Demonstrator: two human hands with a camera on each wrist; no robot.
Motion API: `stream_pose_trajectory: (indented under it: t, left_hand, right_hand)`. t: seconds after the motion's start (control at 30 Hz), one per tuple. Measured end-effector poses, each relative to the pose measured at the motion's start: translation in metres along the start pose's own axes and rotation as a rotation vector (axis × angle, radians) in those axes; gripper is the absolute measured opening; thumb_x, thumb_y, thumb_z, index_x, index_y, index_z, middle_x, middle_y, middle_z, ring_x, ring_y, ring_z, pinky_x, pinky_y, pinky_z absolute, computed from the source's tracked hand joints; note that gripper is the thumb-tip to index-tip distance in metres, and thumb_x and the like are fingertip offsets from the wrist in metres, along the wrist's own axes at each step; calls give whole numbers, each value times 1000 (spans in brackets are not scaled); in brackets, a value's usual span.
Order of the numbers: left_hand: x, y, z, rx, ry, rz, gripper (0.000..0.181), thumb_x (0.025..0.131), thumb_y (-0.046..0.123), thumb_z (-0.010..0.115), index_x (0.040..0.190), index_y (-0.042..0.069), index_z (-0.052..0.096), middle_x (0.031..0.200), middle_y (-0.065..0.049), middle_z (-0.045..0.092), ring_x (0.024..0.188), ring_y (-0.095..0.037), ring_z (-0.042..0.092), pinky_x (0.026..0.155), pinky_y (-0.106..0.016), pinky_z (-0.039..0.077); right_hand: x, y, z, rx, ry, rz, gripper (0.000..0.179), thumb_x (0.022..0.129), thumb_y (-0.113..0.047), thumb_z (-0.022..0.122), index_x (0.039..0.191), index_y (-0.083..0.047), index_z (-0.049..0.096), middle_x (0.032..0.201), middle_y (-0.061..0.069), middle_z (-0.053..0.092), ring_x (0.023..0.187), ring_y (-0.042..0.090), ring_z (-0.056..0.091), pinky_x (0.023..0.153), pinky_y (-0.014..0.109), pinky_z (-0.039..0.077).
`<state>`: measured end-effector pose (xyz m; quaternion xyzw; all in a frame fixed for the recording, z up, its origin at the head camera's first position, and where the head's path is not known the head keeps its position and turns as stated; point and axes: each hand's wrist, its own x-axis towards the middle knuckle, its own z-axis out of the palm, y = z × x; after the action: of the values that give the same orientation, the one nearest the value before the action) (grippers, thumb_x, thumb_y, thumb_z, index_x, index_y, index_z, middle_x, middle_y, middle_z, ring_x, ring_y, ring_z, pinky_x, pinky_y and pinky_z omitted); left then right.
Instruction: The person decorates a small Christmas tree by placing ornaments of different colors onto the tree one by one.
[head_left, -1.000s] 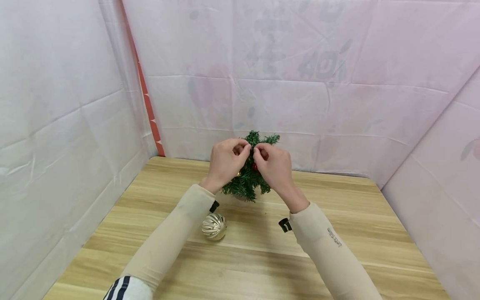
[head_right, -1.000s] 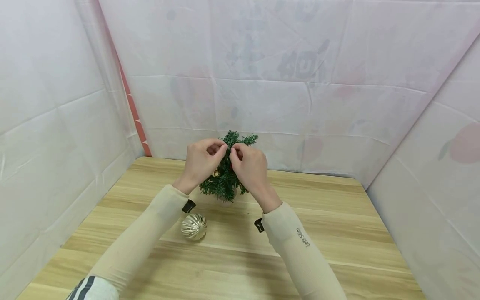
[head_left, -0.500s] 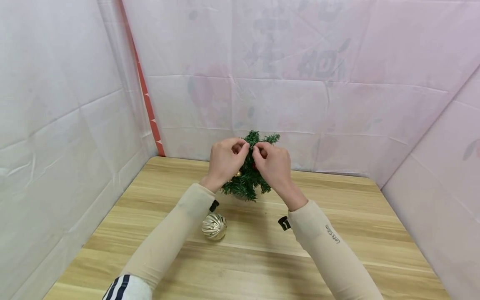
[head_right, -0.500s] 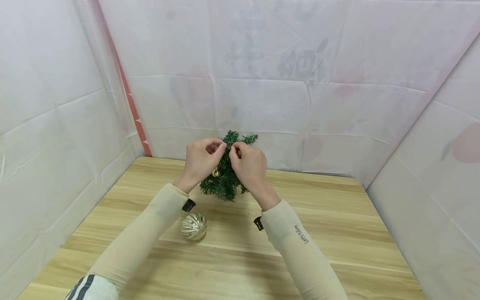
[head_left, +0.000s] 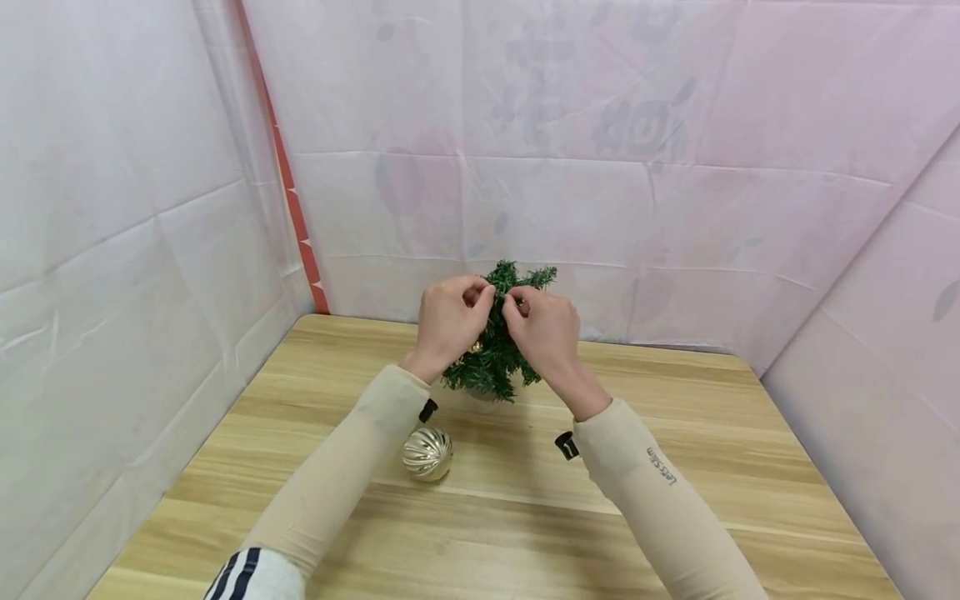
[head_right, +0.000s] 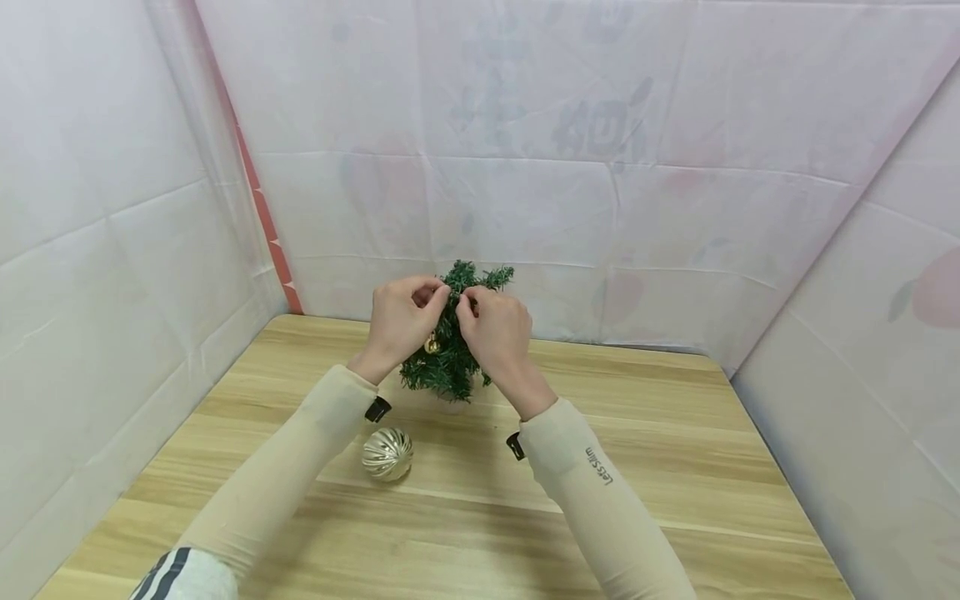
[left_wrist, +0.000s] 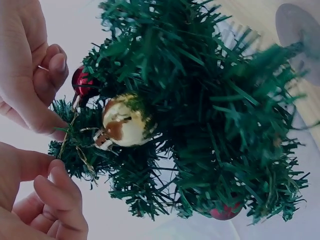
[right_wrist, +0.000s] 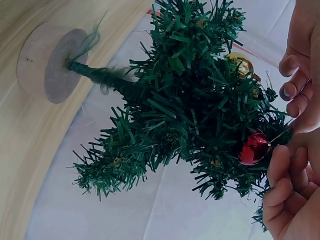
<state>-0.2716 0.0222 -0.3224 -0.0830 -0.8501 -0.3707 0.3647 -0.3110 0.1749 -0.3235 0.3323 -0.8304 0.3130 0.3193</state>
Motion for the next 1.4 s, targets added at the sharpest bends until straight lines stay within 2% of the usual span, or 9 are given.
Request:
stream_pose_trajectory:
  t: [0.13,0.6,1.1,1.23,1.4]
  left_hand:
    - [-1,0,0,19,-12,2,17,97,18,63,97,8,77,71,0,69,52,-8,54,52,-27,46]
    - [-8,-3,3,31,-20,60,14,96,18,65,93,10,76,70,3,66,54,-6,54,54,-26,46]
    - [-10,-2,4,24,-20,62,14,95,18,65,92,11,75,69,3,66,57,-7,56,56,-26,48]
    - [-11,-2,4,3,-19,73,14,96,19,65,94,11,76,70,3,65,58,-6,56,57,-26,48]
    - [-14,-6,2,-55,-7,96,13,96,17,65,98,10,76,70,3,66,59,-5,56,57,-25,49]
  right_hand:
    - [-2,1,2,-17,-50,5,18,95,-11,63,100,-2,77,49,3,55,35,4,27,36,24,24]
    - [-5,2,0,7,-112,20,20,97,-12,60,101,-3,77,49,2,55,35,10,35,37,25,26]
    - [-10,3,-7,17,-176,44,19,97,-16,63,102,-4,77,52,1,57,37,10,38,39,26,30]
    - [-11,5,-12,52,-156,55,19,96,-16,62,101,-4,77,49,-1,52,36,11,36,39,26,29]
    - [-16,10,-19,107,-80,37,19,96,-15,62,99,-3,77,44,-5,45,34,8,31,38,25,26]
